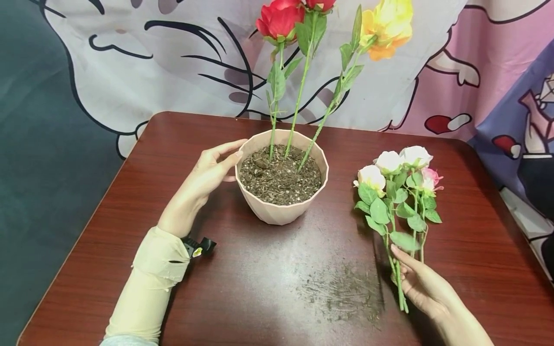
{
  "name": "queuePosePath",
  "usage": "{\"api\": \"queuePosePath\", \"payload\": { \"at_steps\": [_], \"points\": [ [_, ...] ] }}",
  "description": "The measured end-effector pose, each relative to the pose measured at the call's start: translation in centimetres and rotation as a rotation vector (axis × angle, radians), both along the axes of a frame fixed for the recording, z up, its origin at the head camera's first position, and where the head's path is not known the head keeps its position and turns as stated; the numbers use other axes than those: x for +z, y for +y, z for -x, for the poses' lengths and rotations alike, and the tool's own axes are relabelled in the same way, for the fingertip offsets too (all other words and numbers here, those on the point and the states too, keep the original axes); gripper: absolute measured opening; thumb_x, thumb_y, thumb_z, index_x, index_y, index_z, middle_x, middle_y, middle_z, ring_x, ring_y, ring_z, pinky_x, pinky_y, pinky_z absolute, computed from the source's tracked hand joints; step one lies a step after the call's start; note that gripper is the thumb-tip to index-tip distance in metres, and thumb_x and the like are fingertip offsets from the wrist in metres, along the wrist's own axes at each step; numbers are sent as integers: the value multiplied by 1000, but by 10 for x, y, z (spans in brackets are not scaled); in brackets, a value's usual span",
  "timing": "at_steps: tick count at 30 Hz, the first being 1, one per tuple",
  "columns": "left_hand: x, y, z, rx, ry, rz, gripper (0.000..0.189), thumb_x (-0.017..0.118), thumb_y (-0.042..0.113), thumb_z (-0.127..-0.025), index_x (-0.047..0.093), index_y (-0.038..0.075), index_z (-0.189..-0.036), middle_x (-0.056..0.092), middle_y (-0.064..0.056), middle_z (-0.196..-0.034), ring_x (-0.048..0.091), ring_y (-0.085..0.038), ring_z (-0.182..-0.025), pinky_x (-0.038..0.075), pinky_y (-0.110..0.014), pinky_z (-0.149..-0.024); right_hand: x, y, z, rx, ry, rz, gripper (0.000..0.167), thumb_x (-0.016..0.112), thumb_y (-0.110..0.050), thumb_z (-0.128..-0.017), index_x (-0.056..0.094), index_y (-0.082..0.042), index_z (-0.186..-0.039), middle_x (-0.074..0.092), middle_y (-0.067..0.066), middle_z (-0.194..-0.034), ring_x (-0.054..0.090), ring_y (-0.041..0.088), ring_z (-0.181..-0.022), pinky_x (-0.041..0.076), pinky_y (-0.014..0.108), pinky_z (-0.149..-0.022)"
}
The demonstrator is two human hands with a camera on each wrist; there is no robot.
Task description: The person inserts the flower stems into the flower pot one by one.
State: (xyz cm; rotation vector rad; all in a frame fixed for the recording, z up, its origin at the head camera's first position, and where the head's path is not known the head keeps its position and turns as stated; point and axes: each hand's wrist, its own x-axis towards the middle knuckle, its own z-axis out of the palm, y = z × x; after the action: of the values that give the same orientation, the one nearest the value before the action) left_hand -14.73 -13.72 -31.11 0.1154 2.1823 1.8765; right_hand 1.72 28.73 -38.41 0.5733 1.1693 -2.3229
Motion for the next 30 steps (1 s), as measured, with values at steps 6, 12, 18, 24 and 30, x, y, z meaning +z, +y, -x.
{"api": "queuePosePath", "payload": {
  "at_steps": [6, 12, 18, 24, 30],
  "points": [
    [1, 0, 1, 6, 5, -5, 42, 50, 23, -97, 47, 14, -139, 48, -10, -135, 53, -17, -112, 55, -24, -74, 5, 0, -1, 87, -8, 250, 35, 34, -15, -102, 68, -8, -95, 65, -3, -86, 55, 2, -69, 51, 19, -71],
    [0, 0, 1, 4, 4, 1, 42, 50, 24, -97, 47, 15, -139, 48, -10, -135, 53, -18, -113, 55, -25, -75, 9, 2, -3, 130, 136, 148, 35, 32, -9, -102, 68, -10, -102, 65, -2, -92, 56, 3, -74, 50, 16, -70],
    [-2, 0, 0, -1, -5, 7, 42, 50, 24, -97, 47, 17, -139, 48, -8, -136, 51, -18, -115, 55, -25, -75, 22, 7, -4, 213, 386, -122, 37, 31, 0, -101, 64, -14, -109, 64, -8, -96, 57, 2, -77, 48, 16, -70],
    [-2, -2, 0, 0, 7, 14, 42, 51, 24, -97, 47, 18, -139, 47, -6, -137, 51, -19, -114, 55, -27, -75, 55, -13, 6, 163, 722, -627, 23, 47, 12, -91, 62, -5, -96, 68, -3, -85, 63, 6, -74, 51, 18, -68],
    [-1, 0, -2, -4, 3, -8, 42, 50, 22, -97, 46, 16, -139, 48, -6, -136, 51, -19, -115, 55, -28, -76, 100, -34, 28, 76, 976, -988, 15, 53, 14, -88, 59, 6, -99, 68, 0, -84, 66, 7, -76, 51, 14, -67]
  ]
}}
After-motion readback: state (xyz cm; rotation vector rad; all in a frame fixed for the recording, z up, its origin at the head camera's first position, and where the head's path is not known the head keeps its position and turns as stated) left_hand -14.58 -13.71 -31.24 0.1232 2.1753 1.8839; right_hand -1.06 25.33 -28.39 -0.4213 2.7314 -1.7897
